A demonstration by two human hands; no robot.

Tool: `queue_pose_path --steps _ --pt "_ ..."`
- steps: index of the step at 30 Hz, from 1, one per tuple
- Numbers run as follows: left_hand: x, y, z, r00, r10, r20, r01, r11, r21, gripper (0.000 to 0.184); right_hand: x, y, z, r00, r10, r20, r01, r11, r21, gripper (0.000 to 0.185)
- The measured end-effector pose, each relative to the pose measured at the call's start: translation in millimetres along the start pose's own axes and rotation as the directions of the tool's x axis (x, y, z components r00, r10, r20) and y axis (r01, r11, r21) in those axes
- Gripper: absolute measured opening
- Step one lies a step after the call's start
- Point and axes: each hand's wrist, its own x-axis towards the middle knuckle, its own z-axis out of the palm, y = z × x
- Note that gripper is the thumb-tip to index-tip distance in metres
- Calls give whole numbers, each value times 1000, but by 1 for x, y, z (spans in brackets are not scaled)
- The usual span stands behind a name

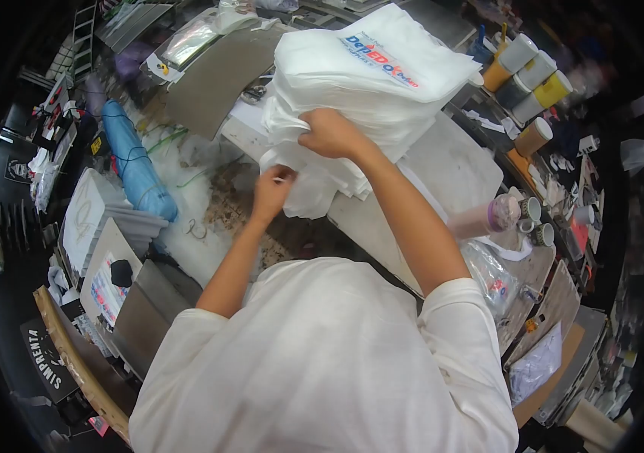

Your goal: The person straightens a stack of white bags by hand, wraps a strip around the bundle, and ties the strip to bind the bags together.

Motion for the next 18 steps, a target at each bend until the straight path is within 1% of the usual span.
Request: queue_pose_path --steps 2,3,5,6,8,10,12,13,14,15,18 --pt "-15 -4 13 976 119 183 -157 965 208 28 3 2 1 994 86 66 -89 995 52 29" --pt "-20 -3 16 977 117 177 -153 966 208 28 4 2 2 994 82 71 -85 995 50 29" --pt "-23 -4 21 942 314 117 -334 860 385 29 5 1 1 999 52 -5 -52 998 37 29" --pt "-22 -5 19 955 240 173 -290 876 385 25 4 0 -1 999 54 -5 -54 998 37 29" --pt "-20 -6 16 947 252 199 -311 874 373 22 4 -1 -5 997 63 46 -64 998 23 30" --pt "-18 -5 12 938 264 224 -331 871 363 20 3 -1 -7 997 60 46 -61 998 33 30" --pt "-16 -2 9 976 166 141 -189 967 169 21 3 1 -8 997 58 44 -60 997 44 30" --pt "-15 -1 7 976 166 144 -189 967 169 21 2 1 -7 999 21 33 -23 999 41 30" --pt "-11 4 4 982 136 134 -153 980 124 21 2 2 -6 1000 -17 24 17 999 38 30" --pt "-7 9 2 986 107 124 -117 990 77 21 2 3 -6 1000 -17 25 16 999 37 30" --pt "-3 29 -2 986 108 123 -120 988 93 21 4 4 -4 999 -34 16 32 996 79 29"
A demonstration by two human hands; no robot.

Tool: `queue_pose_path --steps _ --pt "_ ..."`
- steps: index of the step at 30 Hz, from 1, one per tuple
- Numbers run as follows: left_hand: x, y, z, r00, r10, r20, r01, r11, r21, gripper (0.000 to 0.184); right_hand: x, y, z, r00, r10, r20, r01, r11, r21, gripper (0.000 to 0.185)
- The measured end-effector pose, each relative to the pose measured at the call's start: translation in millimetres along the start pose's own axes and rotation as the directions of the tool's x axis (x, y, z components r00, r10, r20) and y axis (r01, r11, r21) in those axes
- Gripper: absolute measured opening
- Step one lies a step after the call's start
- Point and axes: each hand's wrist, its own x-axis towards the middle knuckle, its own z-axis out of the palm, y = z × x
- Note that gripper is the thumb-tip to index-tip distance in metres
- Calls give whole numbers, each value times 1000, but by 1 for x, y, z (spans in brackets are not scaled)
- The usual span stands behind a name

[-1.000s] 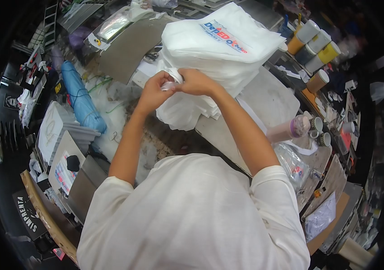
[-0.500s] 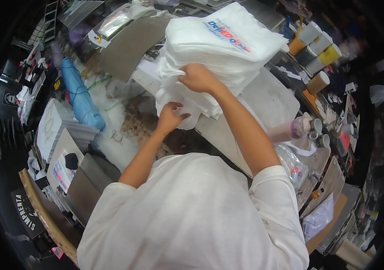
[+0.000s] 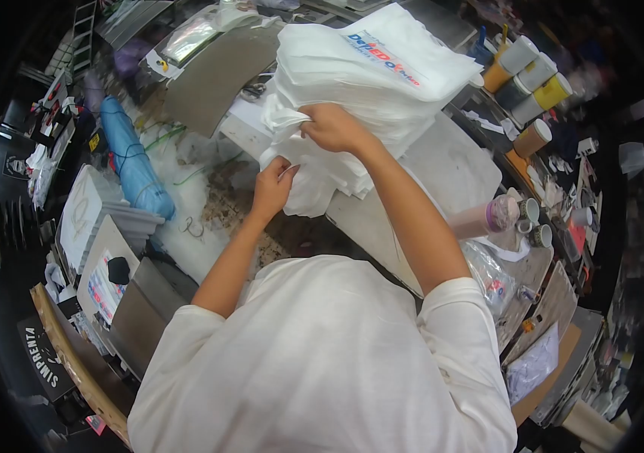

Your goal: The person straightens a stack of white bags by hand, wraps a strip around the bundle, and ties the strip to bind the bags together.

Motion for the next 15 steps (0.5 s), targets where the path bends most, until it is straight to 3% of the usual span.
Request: queue_pose_path --steps 3,6,10,12,13,15 --pt "8 17 -2 995 72 -75 -72 997 11 21 0 -3 -3 999 35 21 -36 999 19 28" --pt "25 13 -5 988 150 -48 -148 988 43 21 0 -4 -3 999 27 20 -27 999 -35 28" --pt "38 5 -3 996 62 64 -72 981 177 19 2 -1 -4 1000 12 17 -11 1000 -2 28" --pt "40 16 -1 996 47 -75 -43 998 53 17 1 3 -3 1000 18 18 -18 1000 17 27" --pt "40 20 -2 996 47 -72 -43 998 52 17 3 8 -1 1000 -13 4 13 999 32 28" --pt "37 42 -9 963 213 -167 -213 977 15 17 4 12 1 999 -42 -9 43 998 48 28"
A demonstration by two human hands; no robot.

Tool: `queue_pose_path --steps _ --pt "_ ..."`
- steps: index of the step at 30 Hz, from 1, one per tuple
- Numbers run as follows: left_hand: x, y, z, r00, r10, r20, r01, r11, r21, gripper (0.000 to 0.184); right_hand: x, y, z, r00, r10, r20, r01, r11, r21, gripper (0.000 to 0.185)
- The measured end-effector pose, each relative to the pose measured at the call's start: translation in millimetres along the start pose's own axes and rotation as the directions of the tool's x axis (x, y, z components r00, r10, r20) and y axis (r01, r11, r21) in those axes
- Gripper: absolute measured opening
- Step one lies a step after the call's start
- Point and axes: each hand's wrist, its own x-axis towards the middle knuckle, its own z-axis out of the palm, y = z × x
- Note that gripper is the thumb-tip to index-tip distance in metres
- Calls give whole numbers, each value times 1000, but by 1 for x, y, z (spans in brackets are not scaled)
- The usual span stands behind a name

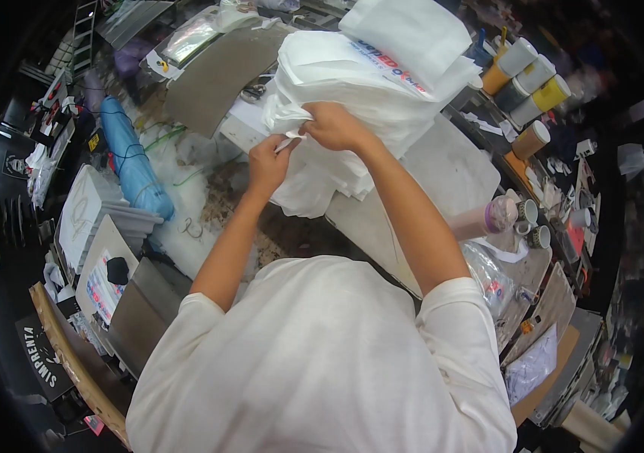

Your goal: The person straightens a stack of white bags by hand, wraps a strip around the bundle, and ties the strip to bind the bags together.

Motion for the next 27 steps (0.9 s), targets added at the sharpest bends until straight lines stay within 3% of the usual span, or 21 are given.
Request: queue_pose_path --steps 1,3,7,8,9,13,15,16,17,18,21,25,27 --pt "3 4 -5 1000 0 0 0 1000 0 17 1 0 0 999 43 7 -43 998 -45 32" --pt "10 9 -16 979 198 -50 -195 979 67 19 1 -1 1 996 88 11 -86 992 -90 36" --pt "10 22 -19 972 227 -61 -217 966 142 20 -1 4 7 977 185 103 -193 978 73 43" --pt "9 18 -16 948 279 -152 -255 953 163 22 0 1 6 963 218 160 -240 962 135 43" --pt "9 13 -11 913 331 -239 -291 938 187 24 -1 -2 5 963 218 160 -240 961 135 43" --pt "-19 -4 3 884 324 -338 -259 940 223 30 -1 -4 3 975 183 124 -195 977 89 40" --pt "-45 -36 20 867 -192 -460 144 980 -137 35 -1 0 4 972 178 153 -191 978 78 38" --pt "-59 -41 25 868 -190 -459 142 980 -137 35 -2 0 5 982 160 105 -168 983 79 37" --pt "-75 -43 29 968 -128 -214 113 990 -84 32 -3 0 5 988 141 57 -145 986 79 36" --pt "-85 -45 34 996 -70 50 72 997 -40 29 -3 -4 3 988 142 56 -146 986 80 36" --pt "-95 -54 47 994 -39 101 26 992 120 27 -5 -12 0 985 138 104 -140 990 16 36" --pt "-91 -57 37 994 7 110 -28 981 191 23 -3 -16 -3 980 131 148 -123 990 -67 41" --pt "-84 -47 26 968 -216 123 221 975 -28 18 -4 -13 -3 981 131 142 -116 987 -108 41"
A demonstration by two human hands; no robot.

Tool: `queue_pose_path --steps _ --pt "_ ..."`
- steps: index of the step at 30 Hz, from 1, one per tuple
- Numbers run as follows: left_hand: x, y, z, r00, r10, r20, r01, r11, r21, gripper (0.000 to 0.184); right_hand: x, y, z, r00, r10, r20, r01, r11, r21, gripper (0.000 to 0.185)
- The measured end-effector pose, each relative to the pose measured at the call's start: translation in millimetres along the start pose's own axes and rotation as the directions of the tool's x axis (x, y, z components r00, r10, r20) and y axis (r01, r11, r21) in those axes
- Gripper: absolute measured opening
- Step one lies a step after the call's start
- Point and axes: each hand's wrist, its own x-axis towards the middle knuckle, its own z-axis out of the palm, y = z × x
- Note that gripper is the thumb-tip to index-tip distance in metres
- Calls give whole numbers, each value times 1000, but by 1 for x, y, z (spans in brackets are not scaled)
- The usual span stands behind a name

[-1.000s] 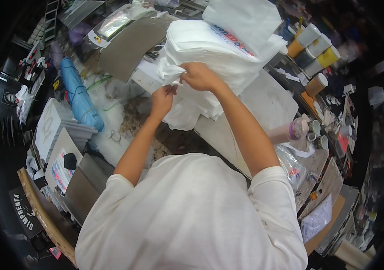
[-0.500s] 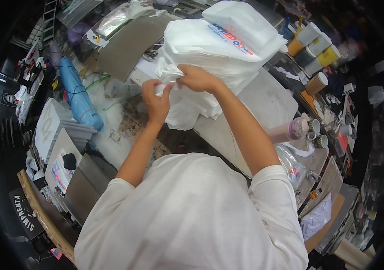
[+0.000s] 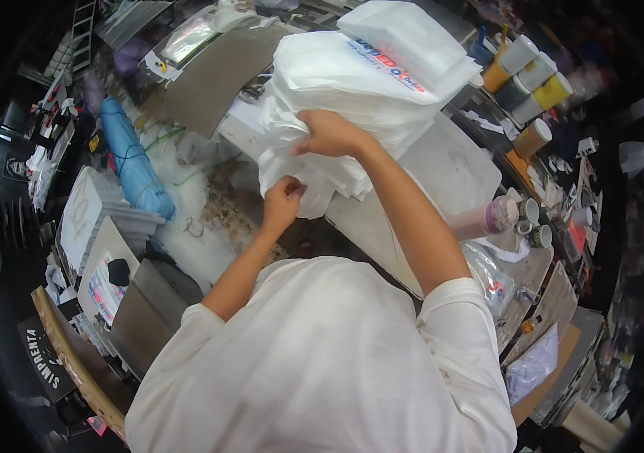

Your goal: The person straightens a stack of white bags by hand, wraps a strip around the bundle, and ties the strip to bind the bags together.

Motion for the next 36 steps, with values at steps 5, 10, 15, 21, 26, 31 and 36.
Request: queue_pose_path --steps 5,10,15,21,26,31,36 --pt "47 58 -46 960 -185 211 252 897 -363 13 -4 1 0 992 -99 77 99 995 15 48" --pt "73 92 -50 980 120 161 -40 901 -432 12 0 -13 -1 997 47 -59 -55 988 -144 50" --pt "44 15 -30 974 -41 -222 15 993 -117 20 -1 -6 -5 975 67 -213 -45 993 108 37" --pt "36 -14 7 985 169 40 -173 951 258 33 1 -7 0 988 8 -155 -6 1000 12 34" --pt "47 -4 -7 995 97 31 -102 966 237 26 2 -4 0 990 35 -136 -34 999 13 38" --pt "65 12 -31 991 122 58 -134 946 296 21 -1 -3 -1 989 13 -148 -13 1000 0 39" --pt "80 80 -64 993 105 -59 -97 988 118 18 -2 -4 1 987 -52 -153 57 998 27 41"
